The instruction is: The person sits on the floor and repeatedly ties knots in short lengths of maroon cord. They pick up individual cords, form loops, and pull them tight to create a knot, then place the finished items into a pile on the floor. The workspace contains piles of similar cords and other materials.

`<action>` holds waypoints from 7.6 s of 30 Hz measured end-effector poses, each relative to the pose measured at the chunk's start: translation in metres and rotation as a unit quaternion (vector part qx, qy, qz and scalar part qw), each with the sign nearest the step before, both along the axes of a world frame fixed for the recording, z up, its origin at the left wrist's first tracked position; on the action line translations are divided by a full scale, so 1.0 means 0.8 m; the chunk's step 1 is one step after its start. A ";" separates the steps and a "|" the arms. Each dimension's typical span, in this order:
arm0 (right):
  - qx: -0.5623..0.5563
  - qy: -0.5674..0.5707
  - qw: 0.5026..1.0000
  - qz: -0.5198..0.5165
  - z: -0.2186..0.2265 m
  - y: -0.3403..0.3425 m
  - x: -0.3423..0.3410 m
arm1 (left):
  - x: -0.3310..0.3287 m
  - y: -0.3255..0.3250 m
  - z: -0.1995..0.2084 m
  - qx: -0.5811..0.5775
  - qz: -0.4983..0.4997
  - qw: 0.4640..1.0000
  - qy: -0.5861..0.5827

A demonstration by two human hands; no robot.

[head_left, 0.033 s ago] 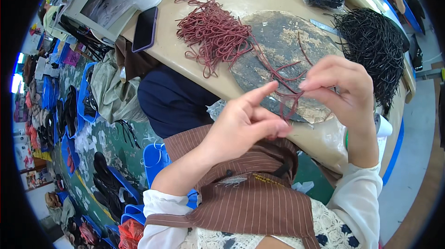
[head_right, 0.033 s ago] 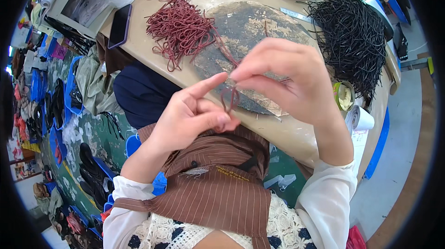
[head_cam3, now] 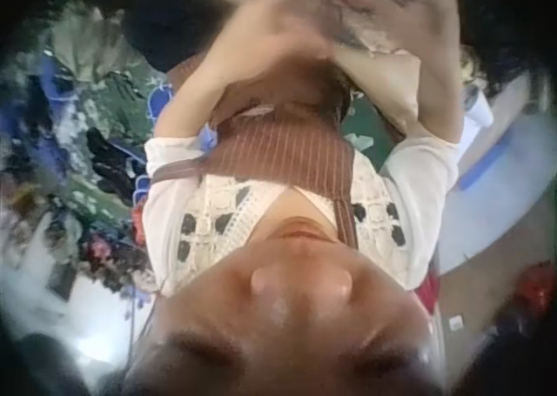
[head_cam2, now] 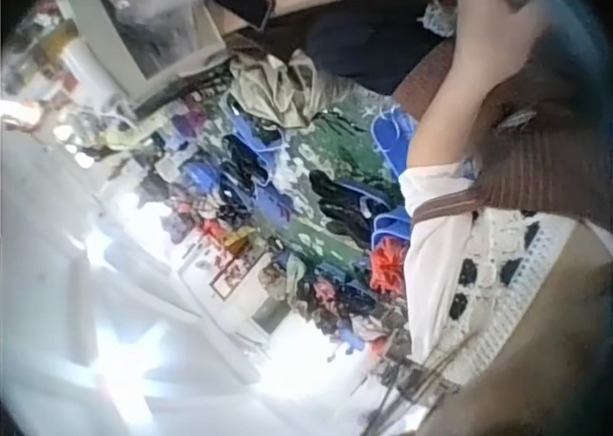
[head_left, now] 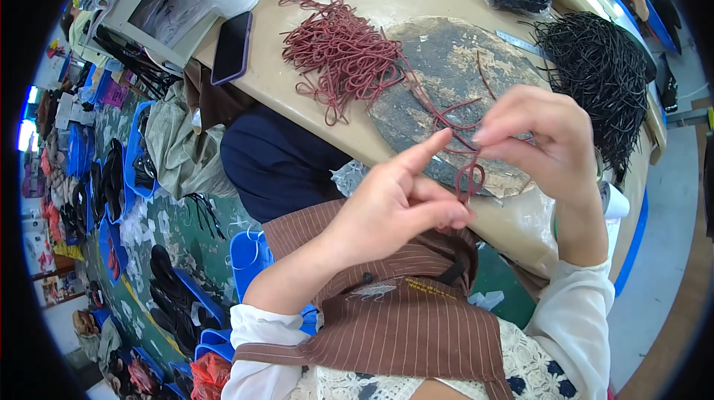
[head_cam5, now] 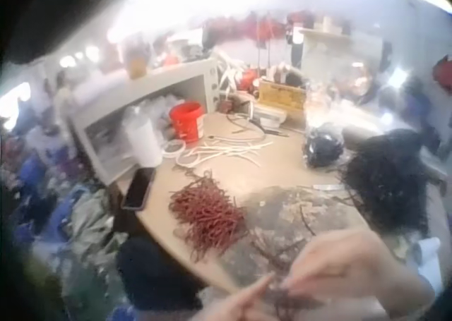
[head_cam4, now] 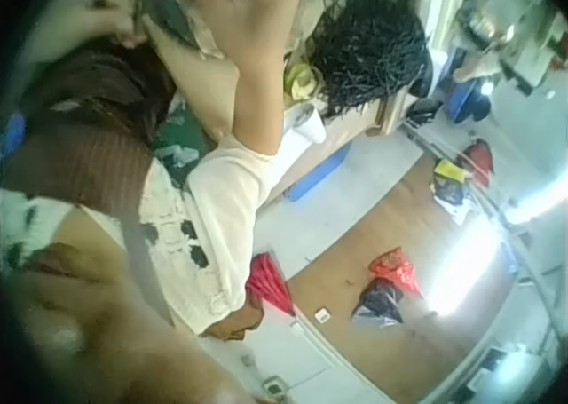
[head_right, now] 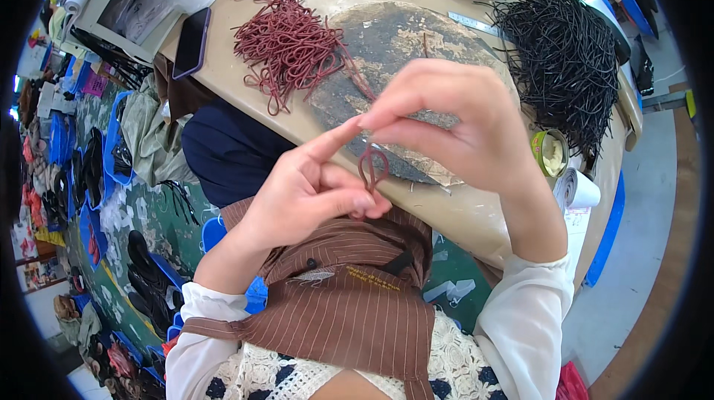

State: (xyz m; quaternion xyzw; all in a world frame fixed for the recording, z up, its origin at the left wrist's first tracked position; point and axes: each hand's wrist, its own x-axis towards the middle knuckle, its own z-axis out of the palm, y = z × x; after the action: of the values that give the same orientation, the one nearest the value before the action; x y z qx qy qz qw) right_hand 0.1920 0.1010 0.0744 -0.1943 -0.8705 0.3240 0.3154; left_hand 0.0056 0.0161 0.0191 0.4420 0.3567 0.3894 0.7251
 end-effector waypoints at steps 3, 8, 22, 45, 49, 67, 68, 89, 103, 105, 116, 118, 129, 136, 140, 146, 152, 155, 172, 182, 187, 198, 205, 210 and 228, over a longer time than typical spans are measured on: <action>-0.386 0.068 0.920 0.010 -0.028 0.003 -0.011 | 0.006 -0.004 0.009 0.070 -0.001 0.997 -0.024; -0.555 0.060 0.826 0.077 -0.057 -0.024 -0.005 | -0.003 -0.009 0.007 0.115 0.083 0.989 -0.031; -0.400 0.001 0.916 -0.030 -0.027 -0.047 -0.010 | 0.006 -0.001 -0.016 0.025 0.148 0.988 0.026; -0.254 -0.103 0.951 -0.142 -0.058 -0.053 -0.035 | -0.004 -0.009 -0.047 -0.194 0.163 0.956 -0.150; -0.192 -0.101 0.971 -0.102 -0.059 -0.045 -0.029 | -0.005 -0.011 -0.044 -0.216 0.151 0.950 -0.168; -0.161 0.013 0.973 -0.167 -0.075 -0.052 -0.025 | 0.001 0.001 -0.022 -0.167 0.200 0.959 -0.110; -0.197 0.023 0.968 -0.157 -0.078 -0.053 -0.024 | 0.002 0.001 -0.023 -0.147 0.209 0.961 -0.108; -0.599 0.176 0.779 -0.067 -0.090 -0.072 -0.009 | 0.014 0.001 -0.043 0.069 0.278 0.955 -0.073; -0.424 -0.125 0.897 0.023 0.000 -0.001 -0.016 | -0.039 0.054 0.031 -0.115 -0.174 0.976 0.065; -0.470 -0.040 0.881 -0.025 -0.009 -0.004 -0.013 | -0.037 0.054 0.029 -0.172 -0.137 0.976 0.007; -0.451 0.350 0.812 -0.120 -0.075 -0.070 -0.017 | -0.014 0.051 0.025 -0.203 -0.061 0.973 -0.086; -0.467 0.365 0.799 -0.100 -0.071 -0.072 -0.014 | -0.015 0.052 0.029 -0.210 -0.078 0.971 -0.088; -0.593 0.395 0.701 -0.004 -0.070 -0.070 -0.009 | -0.027 0.053 0.024 -0.258 -0.089 0.958 -0.088; -0.483 0.330 0.809 -0.051 -0.072 -0.072 -0.011 | -0.026 0.055 0.020 -0.206 -0.100 0.970 -0.079; -0.464 0.319 0.825 -0.055 -0.073 -0.073 -0.013 | -0.023 0.054 0.017 -0.191 -0.102 0.974 -0.068; -0.486 0.288 0.821 -0.081 -0.073 -0.073 -0.014 | -0.023 0.054 0.012 -0.158 -0.121 0.979 -0.031; -0.521 0.263 0.810 -0.059 -0.067 -0.072 -0.004 | -0.024 0.060 0.023 -0.197 -0.171 0.965 -0.006; -0.529 0.251 0.810 -0.040 -0.067 -0.072 0.002 | -0.024 0.062 0.024 -0.205 -0.195 0.959 0.000; -0.586 0.303 0.751 -0.026 -0.074 -0.065 0.009 | -0.040 0.060 0.017 -0.081 -0.238 0.967 -0.036; -0.534 0.279 0.789 -0.122 -0.076 -0.062 0.012 | -0.051 0.059 0.016 -0.185 -0.115 0.975 -0.051; -0.553 0.293 0.771 -0.123 -0.076 -0.059 0.007 | -0.028 0.051 0.018 -0.101 -0.035 0.993 0.049; -0.458 0.357 0.790 -0.197 -0.099 -0.070 -0.032 | -0.005 0.042 -0.006 -0.076 0.061 0.995 -0.030; -0.385 0.165 0.872 -0.254 -0.097 -0.042 -0.006 | -0.053 0.093 -0.011 0.068 0.178 0.972 0.139; -0.079 -0.199 0.926 -0.311 -0.115 -0.033 -0.010 | -0.049 0.102 -0.025 0.449 0.276 0.704 0.476; -0.202 -0.064 0.936 -0.281 -0.003 0.012 0.057 | 0.058 0.147 0.012 0.652 0.165 0.657 0.341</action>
State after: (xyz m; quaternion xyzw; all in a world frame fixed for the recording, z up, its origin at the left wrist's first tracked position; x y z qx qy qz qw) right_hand 0.2380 0.1105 0.0722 -0.5111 -0.7148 0.3782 0.2911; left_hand 0.0519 0.1337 0.0291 0.8369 0.3010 0.4572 0.0023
